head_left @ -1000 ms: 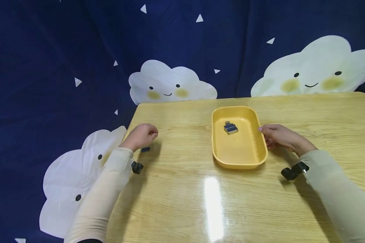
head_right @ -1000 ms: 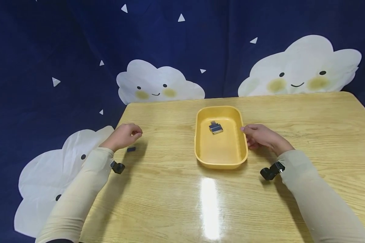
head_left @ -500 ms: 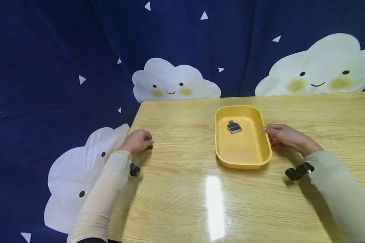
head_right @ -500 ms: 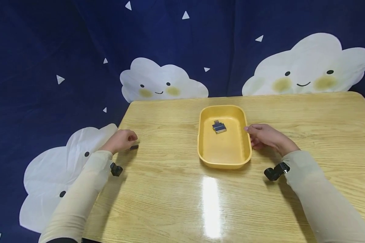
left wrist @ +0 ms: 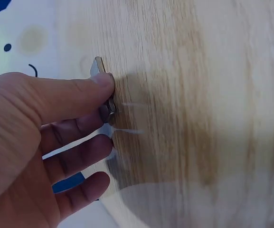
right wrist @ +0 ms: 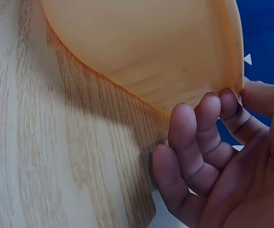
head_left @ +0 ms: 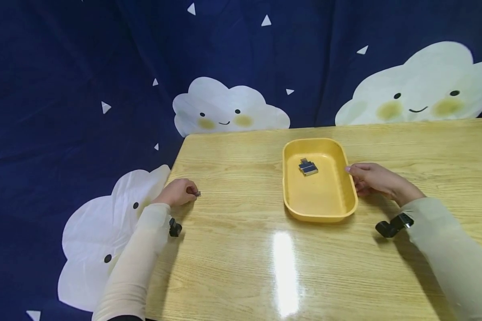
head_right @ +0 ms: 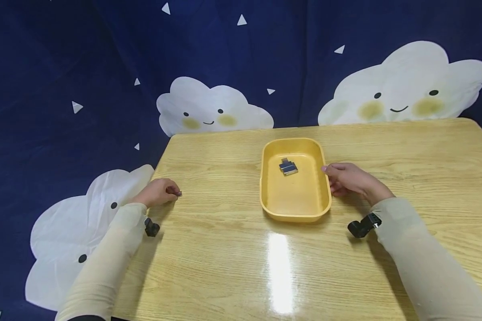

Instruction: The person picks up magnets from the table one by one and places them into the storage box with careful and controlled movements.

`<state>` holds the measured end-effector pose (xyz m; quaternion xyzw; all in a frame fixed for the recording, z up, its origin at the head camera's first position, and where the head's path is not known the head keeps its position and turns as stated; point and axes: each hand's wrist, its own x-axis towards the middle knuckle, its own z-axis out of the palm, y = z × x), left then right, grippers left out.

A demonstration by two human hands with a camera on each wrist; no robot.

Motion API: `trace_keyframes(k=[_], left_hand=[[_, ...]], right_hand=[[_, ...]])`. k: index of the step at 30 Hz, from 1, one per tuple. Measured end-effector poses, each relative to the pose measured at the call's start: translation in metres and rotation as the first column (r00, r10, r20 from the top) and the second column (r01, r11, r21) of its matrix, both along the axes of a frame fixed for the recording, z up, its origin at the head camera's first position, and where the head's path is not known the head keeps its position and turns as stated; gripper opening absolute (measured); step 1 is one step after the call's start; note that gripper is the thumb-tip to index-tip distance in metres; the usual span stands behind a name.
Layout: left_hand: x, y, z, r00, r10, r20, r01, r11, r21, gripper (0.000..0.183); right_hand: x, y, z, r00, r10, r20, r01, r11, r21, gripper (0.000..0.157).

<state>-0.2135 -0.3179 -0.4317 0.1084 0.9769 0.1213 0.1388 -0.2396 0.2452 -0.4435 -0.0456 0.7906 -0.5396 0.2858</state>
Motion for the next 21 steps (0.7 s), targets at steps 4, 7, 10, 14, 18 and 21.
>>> trace_keyframes(k=[4,7,10,14,18,21], left_hand=[[-0.0004,-0.0011,-0.0018,1.0,0.022,-0.003,-0.022,1.0,0.015,0.012],[-0.0013,0.0005,-0.0025,0.999,0.034,0.009,-0.034,0.999,-0.004,0.011],[-0.0009,0.0022,-0.0019,0.999,0.037,0.023,-0.036,0.999,-0.033,0.009],[0.0009,0.0021,-0.0016,1.0,0.026,0.006,-0.026,0.999,-0.045,0.007],[0.0028,0.0003,-0.0022,0.999,0.035,-0.04,-0.036,0.999,-0.028,0.009],[0.003,-0.0006,-0.0025,0.997,0.056,-0.059,-0.058,0.998,-0.029,0.009]], right_hand=[[-0.0002,0.0001,-0.0005,1.0,0.003,-0.002,-0.003,1.0,0.0,0.033],[-0.0004,0.0001,-0.0015,1.0,0.001,-0.001,-0.001,1.0,0.003,0.034],[0.0008,-0.001,-0.0019,1.0,0.0,0.0,0.0,1.0,-0.004,0.035],[0.0021,-0.0027,-0.0018,1.0,0.002,0.002,-0.002,1.0,-0.019,0.034],[0.0017,-0.0025,-0.0016,1.0,0.005,-0.004,-0.005,1.0,-0.014,0.035],[0.0013,-0.002,-0.0015,1.0,0.006,-0.008,-0.006,1.0,-0.007,0.037]])
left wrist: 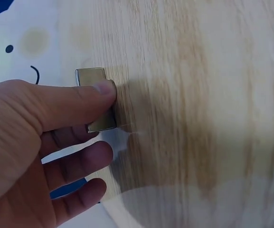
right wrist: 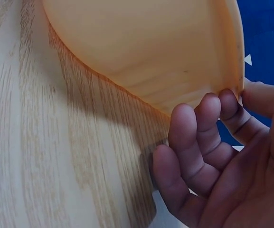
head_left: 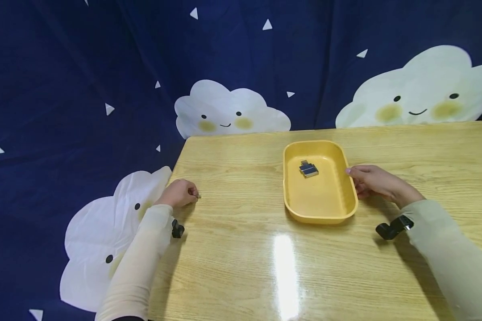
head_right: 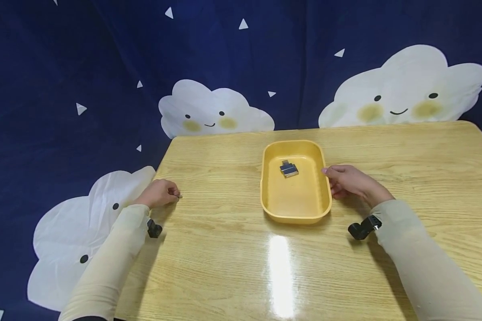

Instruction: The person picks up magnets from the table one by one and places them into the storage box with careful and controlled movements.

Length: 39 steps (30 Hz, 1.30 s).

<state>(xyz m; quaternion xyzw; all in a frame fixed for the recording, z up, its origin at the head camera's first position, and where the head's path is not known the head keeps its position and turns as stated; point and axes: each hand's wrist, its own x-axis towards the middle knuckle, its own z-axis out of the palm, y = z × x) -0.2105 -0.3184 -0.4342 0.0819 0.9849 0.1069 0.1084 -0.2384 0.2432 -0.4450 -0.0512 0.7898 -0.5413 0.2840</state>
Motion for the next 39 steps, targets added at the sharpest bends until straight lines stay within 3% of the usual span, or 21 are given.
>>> trace_keyframes(k=[6,11,19,24,31,39], left_hand=[[0.0,0.002,0.002,1.0,0.023,0.004,-0.023,1.0,-0.013,0.005],[-0.001,0.004,0.002,1.0,0.018,0.008,-0.018,1.0,0.003,0.005],[-0.003,0.004,0.002,0.997,-0.033,-0.074,0.035,0.999,0.023,0.012],[-0.008,0.01,0.008,0.993,-0.027,-0.115,0.033,0.998,0.051,0.013],[-0.011,0.035,0.019,0.993,-0.043,-0.109,0.053,0.994,0.093,0.013],[-0.016,0.088,0.049,0.976,-0.133,-0.17,0.155,0.981,0.121,0.01]], right_hand=[[0.001,0.0,0.001,1.0,0.001,0.002,-0.002,1.0,0.005,0.041],[0.001,0.0,0.002,1.0,-0.004,0.003,0.004,1.0,0.006,0.036],[-0.001,0.0,0.001,1.0,-0.015,0.004,0.015,1.0,0.004,0.027],[-0.002,0.0,0.0,1.0,-0.019,0.004,0.019,1.0,-0.013,0.025],[-0.001,-0.001,0.001,1.0,-0.012,0.006,0.012,0.999,-0.053,0.025],[-0.001,-0.001,0.003,1.0,-0.006,-0.015,0.006,0.999,-0.04,0.026]])
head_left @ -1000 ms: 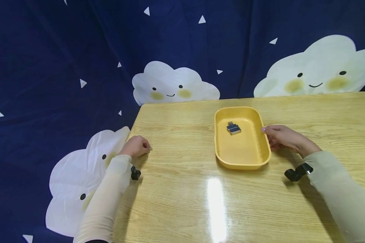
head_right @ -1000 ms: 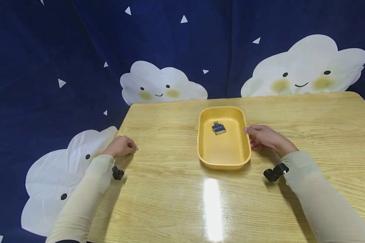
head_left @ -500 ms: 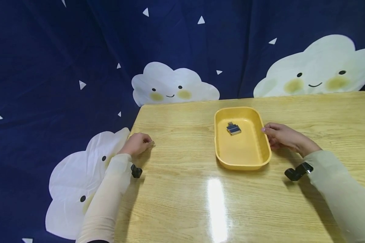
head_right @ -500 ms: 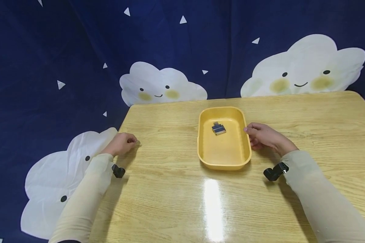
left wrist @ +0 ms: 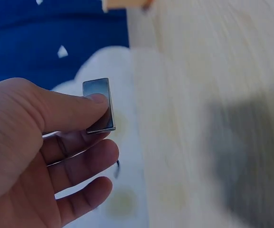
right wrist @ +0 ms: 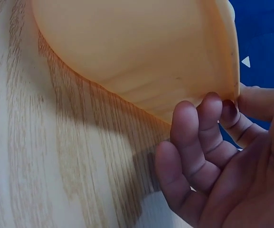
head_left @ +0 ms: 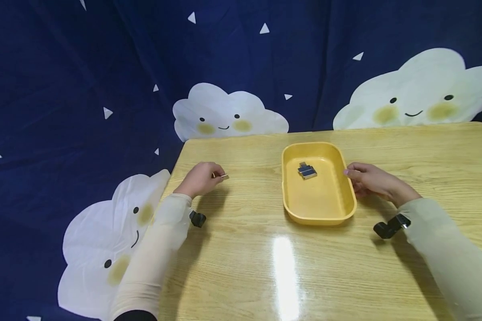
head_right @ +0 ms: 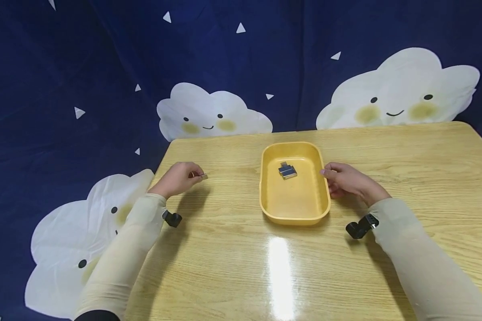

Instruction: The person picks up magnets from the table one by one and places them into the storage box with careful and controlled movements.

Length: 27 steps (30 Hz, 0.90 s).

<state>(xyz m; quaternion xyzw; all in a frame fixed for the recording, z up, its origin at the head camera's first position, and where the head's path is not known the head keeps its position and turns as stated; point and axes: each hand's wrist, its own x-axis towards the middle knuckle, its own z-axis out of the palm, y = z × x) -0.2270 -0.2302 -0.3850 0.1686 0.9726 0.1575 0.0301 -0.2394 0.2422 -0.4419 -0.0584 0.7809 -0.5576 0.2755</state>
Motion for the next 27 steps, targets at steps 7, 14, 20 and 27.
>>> trace_keyframes(k=[7,14,20,27], left_hand=[[-0.004,0.027,0.012,0.998,-0.052,-0.018,0.052,0.999,0.011,0.012],[-0.007,0.04,0.015,0.998,-0.056,-0.014,0.057,0.997,0.05,0.012],[-0.014,0.062,0.019,0.998,-0.064,0.006,0.062,0.992,0.111,0.015],[-0.024,0.089,0.019,0.995,-0.096,0.003,0.094,0.984,0.151,0.014]], right_hand=[[0.0,-0.001,0.0,1.0,-0.002,-0.001,0.002,1.0,0.008,0.026],[0.0,-0.001,0.001,1.0,0.001,-0.007,0.0,1.0,0.03,0.027],[0.001,0.0,0.001,1.0,0.003,-0.014,-0.003,1.0,0.03,0.026],[0.0,0.0,0.0,1.0,0.001,-0.001,-0.001,1.0,0.02,0.027]])
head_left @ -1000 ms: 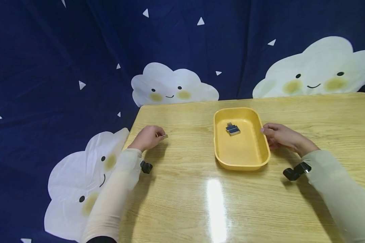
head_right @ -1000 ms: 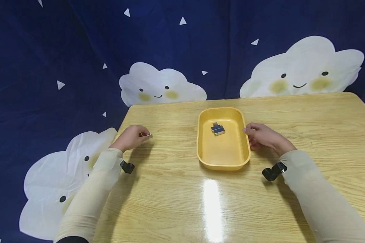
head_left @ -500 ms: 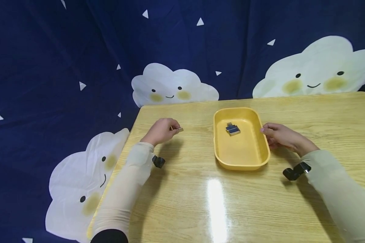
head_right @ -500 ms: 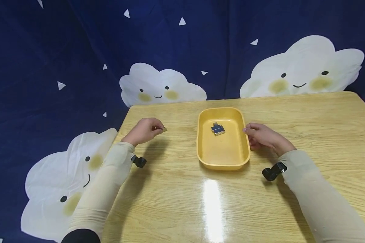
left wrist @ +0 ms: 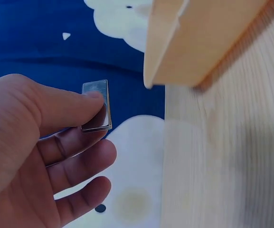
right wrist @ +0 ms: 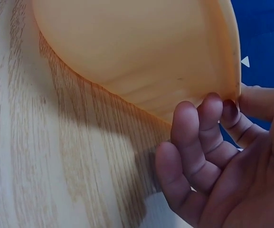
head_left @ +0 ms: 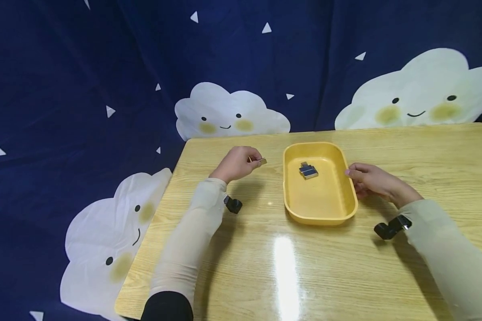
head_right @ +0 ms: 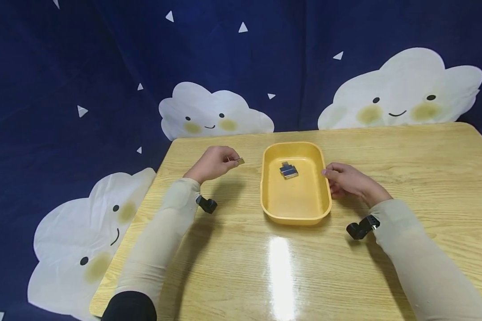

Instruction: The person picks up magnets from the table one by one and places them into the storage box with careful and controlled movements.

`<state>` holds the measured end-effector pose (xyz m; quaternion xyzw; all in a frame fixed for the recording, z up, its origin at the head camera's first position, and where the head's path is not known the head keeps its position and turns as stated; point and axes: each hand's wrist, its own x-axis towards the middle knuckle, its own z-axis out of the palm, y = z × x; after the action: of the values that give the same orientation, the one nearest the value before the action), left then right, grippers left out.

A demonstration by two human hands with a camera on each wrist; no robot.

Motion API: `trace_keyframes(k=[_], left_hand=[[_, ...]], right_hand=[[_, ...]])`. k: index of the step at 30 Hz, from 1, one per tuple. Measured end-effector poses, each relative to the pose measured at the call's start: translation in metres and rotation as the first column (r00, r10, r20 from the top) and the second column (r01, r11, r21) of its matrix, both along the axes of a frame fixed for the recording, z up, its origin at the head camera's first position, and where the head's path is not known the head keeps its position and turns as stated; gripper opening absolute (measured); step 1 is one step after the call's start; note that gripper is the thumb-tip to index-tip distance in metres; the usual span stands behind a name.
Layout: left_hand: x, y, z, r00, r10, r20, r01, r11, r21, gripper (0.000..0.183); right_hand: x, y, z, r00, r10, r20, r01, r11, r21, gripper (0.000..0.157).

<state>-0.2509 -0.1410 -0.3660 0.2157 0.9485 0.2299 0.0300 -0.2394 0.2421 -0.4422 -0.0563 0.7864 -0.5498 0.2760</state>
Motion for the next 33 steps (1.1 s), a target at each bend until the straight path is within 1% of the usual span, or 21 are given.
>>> trace_keyframes(k=[6,9,16,20,27,33], left_hand=[[-0.004,0.021,0.005,1.0,-0.02,-0.024,0.02,1.0,0.02,0.014],[-0.006,0.034,0.009,0.999,-0.025,-0.022,0.026,0.999,0.022,0.014],[-0.013,0.067,0.017,0.998,-0.062,-0.008,0.062,0.998,-0.024,0.013],[-0.015,0.078,0.017,0.997,-0.073,0.011,0.074,0.996,-0.049,0.014],[-0.015,0.088,0.015,0.998,-0.058,0.02,0.059,0.995,-0.085,0.016],[-0.02,0.108,0.017,1.0,-0.024,0.013,0.026,0.994,-0.106,0.015]], right_hand=[[-0.001,0.001,0.002,1.0,-0.005,0.0,0.005,1.0,0.009,0.025],[0.0,0.001,0.003,1.0,-0.004,-0.001,0.004,1.0,0.007,0.024],[-0.001,-0.001,-0.001,1.0,0.001,0.0,-0.001,1.0,-0.007,0.028],[0.0,-0.001,-0.003,1.0,0.004,0.006,-0.004,1.0,-0.008,0.027],[-0.002,0.0,-0.004,1.0,0.003,0.006,-0.003,1.0,0.005,0.027],[-0.002,0.0,-0.003,1.0,0.004,0.012,-0.004,1.0,-0.001,0.026]])
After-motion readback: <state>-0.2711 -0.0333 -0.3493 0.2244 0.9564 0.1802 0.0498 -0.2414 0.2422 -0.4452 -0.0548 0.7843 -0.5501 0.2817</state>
